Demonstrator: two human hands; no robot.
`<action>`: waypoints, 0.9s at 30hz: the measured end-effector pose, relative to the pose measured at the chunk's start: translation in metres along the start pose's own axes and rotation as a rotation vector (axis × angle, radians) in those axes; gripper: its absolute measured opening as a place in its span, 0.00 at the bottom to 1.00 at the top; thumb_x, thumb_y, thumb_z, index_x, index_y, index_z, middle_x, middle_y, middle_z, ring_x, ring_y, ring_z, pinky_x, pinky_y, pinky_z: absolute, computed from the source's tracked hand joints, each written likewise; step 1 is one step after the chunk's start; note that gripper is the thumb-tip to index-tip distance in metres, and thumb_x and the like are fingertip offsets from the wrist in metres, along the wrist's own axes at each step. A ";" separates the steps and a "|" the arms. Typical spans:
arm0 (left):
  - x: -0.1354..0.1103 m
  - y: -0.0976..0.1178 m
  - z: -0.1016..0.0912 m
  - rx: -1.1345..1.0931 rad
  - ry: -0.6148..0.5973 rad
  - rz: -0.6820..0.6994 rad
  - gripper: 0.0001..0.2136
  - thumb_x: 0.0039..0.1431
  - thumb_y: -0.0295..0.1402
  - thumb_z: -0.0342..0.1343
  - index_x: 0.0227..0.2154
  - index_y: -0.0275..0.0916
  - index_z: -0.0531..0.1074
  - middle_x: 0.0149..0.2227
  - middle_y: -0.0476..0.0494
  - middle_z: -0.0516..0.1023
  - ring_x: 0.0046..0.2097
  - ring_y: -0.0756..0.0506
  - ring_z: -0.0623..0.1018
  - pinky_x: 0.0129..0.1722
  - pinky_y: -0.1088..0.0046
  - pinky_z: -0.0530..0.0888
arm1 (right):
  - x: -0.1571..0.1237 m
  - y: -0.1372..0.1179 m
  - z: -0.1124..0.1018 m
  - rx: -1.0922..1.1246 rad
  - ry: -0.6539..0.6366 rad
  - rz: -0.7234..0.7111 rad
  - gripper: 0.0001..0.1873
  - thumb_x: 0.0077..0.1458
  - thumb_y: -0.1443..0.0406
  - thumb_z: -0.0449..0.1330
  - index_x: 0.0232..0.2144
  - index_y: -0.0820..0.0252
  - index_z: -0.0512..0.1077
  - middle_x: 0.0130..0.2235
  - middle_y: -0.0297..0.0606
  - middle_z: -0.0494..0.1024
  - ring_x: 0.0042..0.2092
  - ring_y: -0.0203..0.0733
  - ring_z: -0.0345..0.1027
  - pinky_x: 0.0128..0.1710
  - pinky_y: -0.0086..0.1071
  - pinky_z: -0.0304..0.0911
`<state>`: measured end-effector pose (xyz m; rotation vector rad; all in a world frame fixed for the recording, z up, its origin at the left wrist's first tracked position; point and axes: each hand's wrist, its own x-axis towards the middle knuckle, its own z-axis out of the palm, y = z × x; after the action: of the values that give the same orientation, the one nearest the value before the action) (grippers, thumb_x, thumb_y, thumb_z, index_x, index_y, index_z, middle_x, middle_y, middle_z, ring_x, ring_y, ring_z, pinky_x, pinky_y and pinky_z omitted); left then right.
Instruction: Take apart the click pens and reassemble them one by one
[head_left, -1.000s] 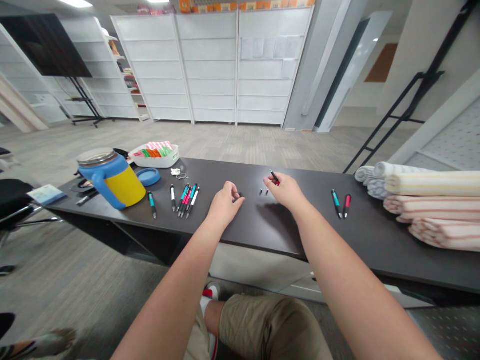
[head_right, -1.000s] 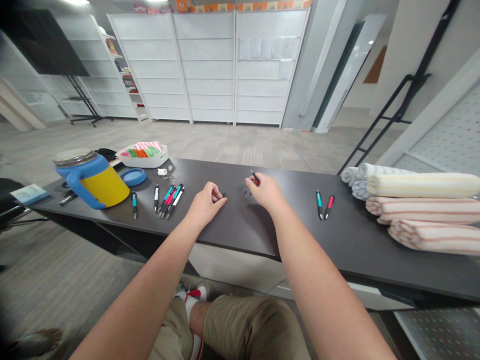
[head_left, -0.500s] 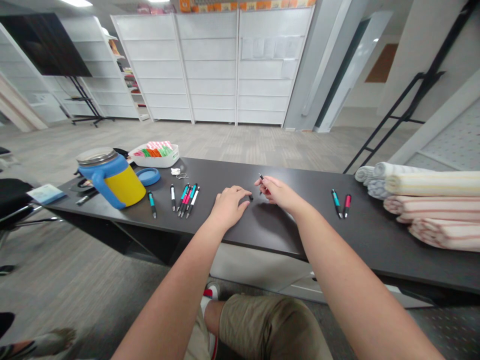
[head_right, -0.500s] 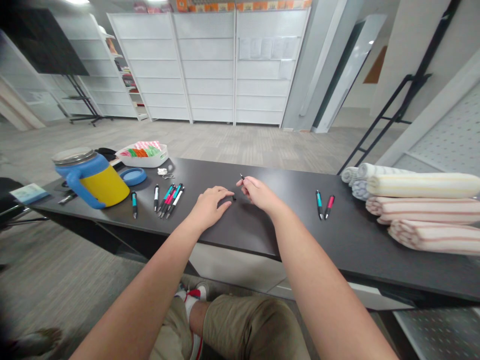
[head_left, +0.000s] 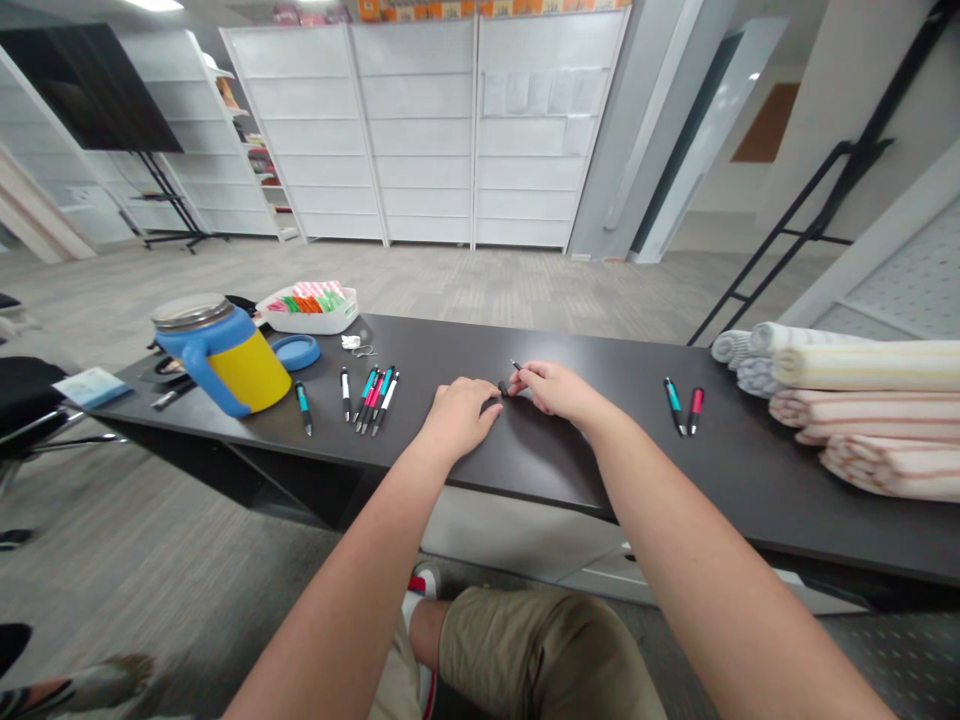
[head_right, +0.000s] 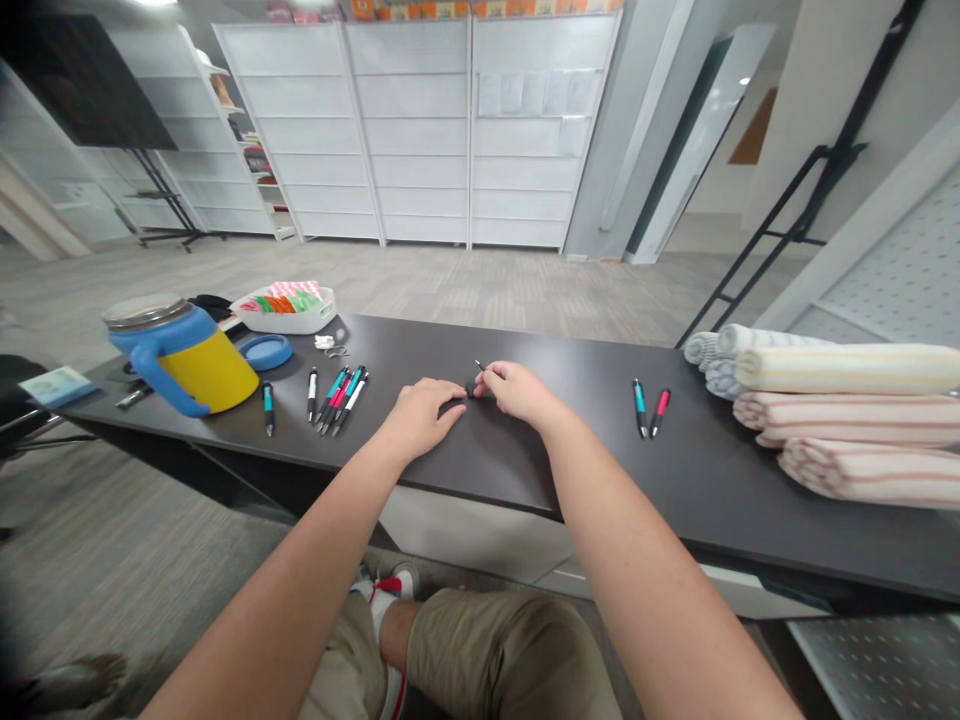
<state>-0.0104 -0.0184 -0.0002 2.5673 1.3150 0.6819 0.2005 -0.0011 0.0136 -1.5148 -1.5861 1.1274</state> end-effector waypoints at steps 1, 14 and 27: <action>0.000 0.000 0.000 -0.011 0.005 0.009 0.13 0.68 0.38 0.56 0.52 0.46 0.78 0.56 0.43 0.80 0.58 0.39 0.75 0.56 0.56 0.69 | -0.001 -0.001 0.001 0.022 0.001 0.004 0.09 0.66 0.66 0.51 0.37 0.60 0.71 0.39 0.39 0.83 0.16 0.27 0.54 0.14 0.26 0.48; 0.002 -0.005 0.005 -0.091 0.064 0.021 0.12 0.67 0.34 0.56 0.49 0.47 0.79 0.52 0.43 0.82 0.55 0.39 0.77 0.58 0.57 0.70 | -0.001 0.002 0.005 0.213 -0.076 -0.008 0.09 0.65 0.62 0.53 0.38 0.60 0.71 0.43 0.41 0.83 0.16 0.25 0.53 0.14 0.26 0.48; 0.002 -0.004 0.004 -0.066 0.051 -0.029 0.13 0.67 0.35 0.56 0.51 0.45 0.77 0.53 0.42 0.82 0.56 0.37 0.77 0.57 0.56 0.70 | -0.002 -0.001 0.004 0.219 -0.041 0.084 0.07 0.64 0.62 0.54 0.36 0.58 0.68 0.37 0.42 0.84 0.16 0.28 0.49 0.14 0.27 0.45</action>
<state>-0.0103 -0.0146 -0.0041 2.4899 1.3189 0.7777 0.1967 -0.0036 0.0130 -1.4316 -1.3851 1.3403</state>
